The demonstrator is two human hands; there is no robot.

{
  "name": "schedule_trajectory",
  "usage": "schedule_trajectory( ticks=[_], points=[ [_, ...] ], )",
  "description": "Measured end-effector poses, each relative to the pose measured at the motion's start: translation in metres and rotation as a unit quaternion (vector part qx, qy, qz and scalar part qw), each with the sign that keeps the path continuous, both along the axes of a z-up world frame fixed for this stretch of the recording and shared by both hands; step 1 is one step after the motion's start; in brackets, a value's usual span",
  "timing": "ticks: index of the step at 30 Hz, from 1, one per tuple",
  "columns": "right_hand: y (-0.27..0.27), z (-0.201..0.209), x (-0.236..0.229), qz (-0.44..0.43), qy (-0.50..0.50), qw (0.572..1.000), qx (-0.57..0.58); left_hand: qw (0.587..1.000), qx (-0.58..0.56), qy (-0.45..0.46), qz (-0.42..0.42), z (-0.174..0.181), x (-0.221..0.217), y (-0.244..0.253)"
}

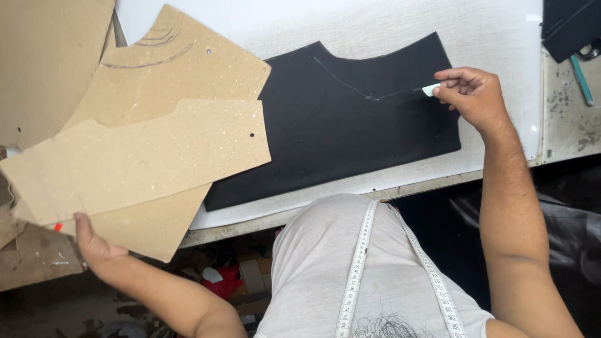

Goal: The person places a cardboard pattern on black fabric and traces its outline with chalk. They then position a white paper pattern on the fabric, adjust it, and remove it, leaving a chalk outline on the fabric.

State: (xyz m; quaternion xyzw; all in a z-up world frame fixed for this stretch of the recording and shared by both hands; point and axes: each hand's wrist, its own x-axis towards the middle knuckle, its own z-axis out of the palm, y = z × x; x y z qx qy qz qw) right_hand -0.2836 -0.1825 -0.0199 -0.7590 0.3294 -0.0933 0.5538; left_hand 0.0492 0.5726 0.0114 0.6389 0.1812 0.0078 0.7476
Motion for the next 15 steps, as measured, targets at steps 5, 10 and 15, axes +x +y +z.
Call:
schedule_trajectory(
  ticks=[5, 10, 15],
  points=[
    [0.017, -0.022, -0.027, -0.067, -0.044, 0.990, 0.115, 0.967, -0.017, -0.253, -0.034, 0.034, -0.009, 0.005],
    [0.051, -0.036, 0.001, -0.001, -0.039, 0.993, 0.115, 0.936, 0.017, -0.343, -0.082, 0.044, 0.036, 0.016],
    [0.062, -0.036, 0.085, 0.102, -0.064, 0.991, 0.058, 0.953, -0.116, -0.276, -0.039, 0.016, 0.099, 0.000]
  ],
)
